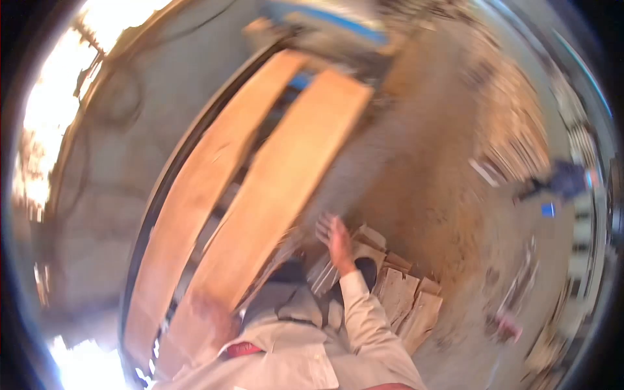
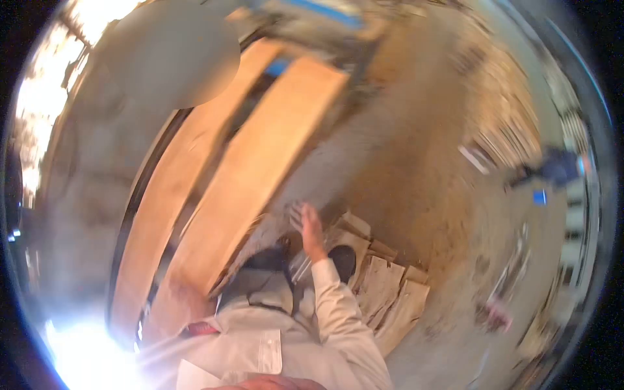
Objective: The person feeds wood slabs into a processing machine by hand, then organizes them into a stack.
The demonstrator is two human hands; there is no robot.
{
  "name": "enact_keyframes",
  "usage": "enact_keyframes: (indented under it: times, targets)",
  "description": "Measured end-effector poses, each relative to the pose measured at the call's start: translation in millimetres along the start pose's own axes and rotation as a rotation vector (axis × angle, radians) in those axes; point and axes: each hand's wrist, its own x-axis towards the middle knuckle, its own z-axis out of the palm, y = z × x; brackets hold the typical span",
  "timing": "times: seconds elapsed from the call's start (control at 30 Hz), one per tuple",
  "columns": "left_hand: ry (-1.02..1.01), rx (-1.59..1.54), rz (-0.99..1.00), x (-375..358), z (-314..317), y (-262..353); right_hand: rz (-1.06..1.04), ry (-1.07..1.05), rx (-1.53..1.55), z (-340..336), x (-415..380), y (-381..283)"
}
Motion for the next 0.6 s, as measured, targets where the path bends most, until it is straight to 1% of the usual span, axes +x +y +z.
enact_keyframes:
  times: [0.03, 0.07, 0.1, 0.13, 0.17, 0.2, 0.23, 0.27, 0.3, 0.33, 0.37, 0.4, 0.43, 0.47, 0.57, 0.6]
  targets:
    - [-0.036, -0.024, -0.006, 1.8, -9.3, -5.7, 0.062, -0.056, 0.199, 37.4, -11.5, 13.3]
    - [-0.048, -0.064, -0.003, 10.7, -7.7, -11.0, 0.057, -0.125, 0.237, 51.3, -1.5, 28.5]
    - [-0.04, -0.119, 0.003, 18.6, 4.7, -14.3, 0.097, -0.011, 0.398, 88.5, 4.4, 13.1]
    - [0.018, -0.173, 0.012, 27.1, 36.0, -20.6, -0.026, 0.053, 0.078, 116.6, 8.0, 0.3]
    - [0.075, -0.226, 0.024, 34.6, 66.8, -25.6, 0.214, 0.073, 0.146, 167.6, -8.9, -45.6]
    - [0.05, -0.297, 0.073, 20.3, 48.9, -34.5, -0.216, -0.125, -0.437, 152.7, -5.2, -20.9]
    - [0.032, -0.374, 0.114, 26.3, 28.9, -42.7, 0.167, -0.219, 0.186, 142.8, 17.7, -13.2]
    - [0.097, -0.51, 0.106, 31.9, 26.0, -51.3, 0.015, -0.25, -0.042, 142.3, 27.1, -4.4]
    - [0.174, -0.633, 0.122, 29.1, 27.5, -58.4, 0.141, -0.186, 0.043, 175.2, 2.7, -23.4]
    - [0.219, -0.607, 0.071, 11.9, 33.8, -50.1, -0.142, -0.243, -0.379, 133.5, 12.2, -3.2]
    - [0.269, -0.568, 0.073, 14.3, 28.3, -38.9, -0.434, -0.347, -0.718, 100.6, 32.0, 3.5]
    - [0.334, -0.533, 0.095, 17.3, 29.0, -39.8, -0.774, -0.356, -1.019, 69.9, 50.9, 10.8]
    - [0.348, -0.534, 0.078, 16.7, 31.2, -38.2, -0.881, -0.402, -1.049, 57.7, 60.5, 12.0]
    - [0.36, -0.53, 0.074, 23.9, 30.3, -52.2, -0.984, -0.434, -1.075, 67.6, 66.7, 13.5]
    - [0.384, -0.548, 0.045, 11.2, 35.4, -54.2, -0.376, -0.35, -0.533, 65.0, 55.2, 10.0]
    - [0.391, -0.557, 0.04, 9.4, 35.5, -52.8, -0.124, -0.261, -0.354, 73.5, 58.6, 2.8]
